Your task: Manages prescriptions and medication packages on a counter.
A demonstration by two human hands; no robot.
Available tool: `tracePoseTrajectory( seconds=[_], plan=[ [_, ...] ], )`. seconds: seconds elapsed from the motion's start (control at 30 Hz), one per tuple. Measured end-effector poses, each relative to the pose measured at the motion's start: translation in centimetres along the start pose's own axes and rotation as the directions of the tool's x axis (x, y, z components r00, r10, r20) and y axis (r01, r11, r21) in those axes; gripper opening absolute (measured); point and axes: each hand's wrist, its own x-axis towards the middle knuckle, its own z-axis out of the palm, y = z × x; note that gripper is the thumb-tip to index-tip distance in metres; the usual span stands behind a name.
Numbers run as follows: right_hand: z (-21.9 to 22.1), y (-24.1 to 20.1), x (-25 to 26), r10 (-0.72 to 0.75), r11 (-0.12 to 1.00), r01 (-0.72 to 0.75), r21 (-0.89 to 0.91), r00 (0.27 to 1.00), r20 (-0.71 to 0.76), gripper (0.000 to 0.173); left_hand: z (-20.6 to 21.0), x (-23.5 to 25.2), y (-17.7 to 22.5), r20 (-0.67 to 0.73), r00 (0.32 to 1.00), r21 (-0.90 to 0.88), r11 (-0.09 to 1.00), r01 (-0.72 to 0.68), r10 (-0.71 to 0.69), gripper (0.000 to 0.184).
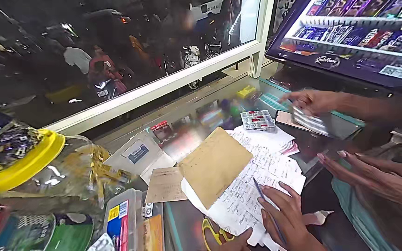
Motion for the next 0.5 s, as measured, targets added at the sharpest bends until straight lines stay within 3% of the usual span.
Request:
tracePoseTrajectory(
  seconds=[0.2, 0.5],
  plan=[
    [0.6, -0.1, -1.8, 0.182, 0.983, -0.182, 0.023, 0.983, 0.015, 0.026, 0.9, 0.0, -0.4, -0.2, 0.979, 0.251, 0.964, 0.091, -0.041, 0.04],
    [0.4, -0.2, -1.9, 0.14, 0.987, -0.141, 0.075, 0.99, 0.011, 0.013, 0.9, -1.1, -1.7, -0.441, 0.893, 0.446, 0.844, 0.299, -0.084, 0.045]
  ],
)
